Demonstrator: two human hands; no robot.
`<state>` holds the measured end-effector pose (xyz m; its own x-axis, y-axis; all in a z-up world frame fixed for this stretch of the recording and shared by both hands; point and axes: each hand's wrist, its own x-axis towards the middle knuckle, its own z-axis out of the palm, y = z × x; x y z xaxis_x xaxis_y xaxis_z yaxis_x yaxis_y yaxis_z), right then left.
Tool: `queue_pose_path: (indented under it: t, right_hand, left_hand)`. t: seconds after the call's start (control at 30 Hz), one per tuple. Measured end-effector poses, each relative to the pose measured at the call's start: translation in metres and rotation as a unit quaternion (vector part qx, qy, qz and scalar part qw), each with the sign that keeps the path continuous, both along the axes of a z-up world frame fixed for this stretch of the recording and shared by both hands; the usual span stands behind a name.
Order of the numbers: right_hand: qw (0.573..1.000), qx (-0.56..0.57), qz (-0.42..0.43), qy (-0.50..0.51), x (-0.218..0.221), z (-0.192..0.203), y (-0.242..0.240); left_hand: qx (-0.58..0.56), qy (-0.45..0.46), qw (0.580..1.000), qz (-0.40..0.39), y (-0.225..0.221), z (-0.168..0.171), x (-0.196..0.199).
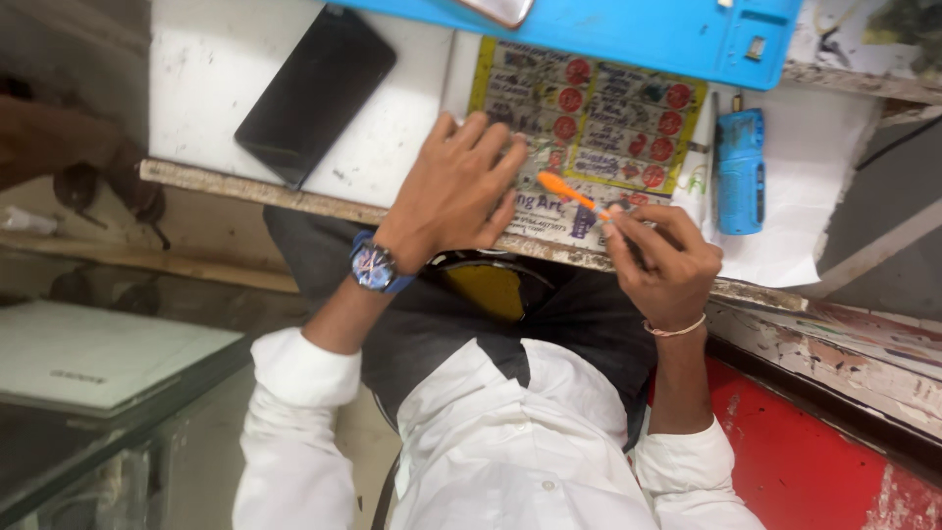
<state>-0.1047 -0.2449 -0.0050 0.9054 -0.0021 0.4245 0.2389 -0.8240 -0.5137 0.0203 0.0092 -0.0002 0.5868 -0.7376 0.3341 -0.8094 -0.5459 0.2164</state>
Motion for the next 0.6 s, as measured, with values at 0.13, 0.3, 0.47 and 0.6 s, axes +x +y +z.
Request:
queue_pose_path:
  t: [0.13, 0.3, 0.47, 0.6]
  right_hand:
    - [0.999, 0.021, 0.033, -0.018, 0.001, -0.003, 0.000]
    - [1.000, -0.008, 0.012, -0.018, 0.001, -0.009, -0.004]
    - [1.000, 0.008, 0.007, -0.001, -0.001, -0.009, -0.003]
    - [1.000, 0.013, 0.013, -0.006, 0.000, -0.009, -0.004]
  left_hand:
    - [0.010, -0.020, 1.000, -0.008, 0.000, 0.000, 0.002]
    - [0.016, -0.009, 1.000, -0.005, -0.001, -0.004, 0.000]
    - [-0.002, -0.013, 1.000, 0.001, 0.000, -0.007, 0.000]
    - [-0.013, -0.016, 1.000, 0.004, -0.001, -0.010, 0.000]
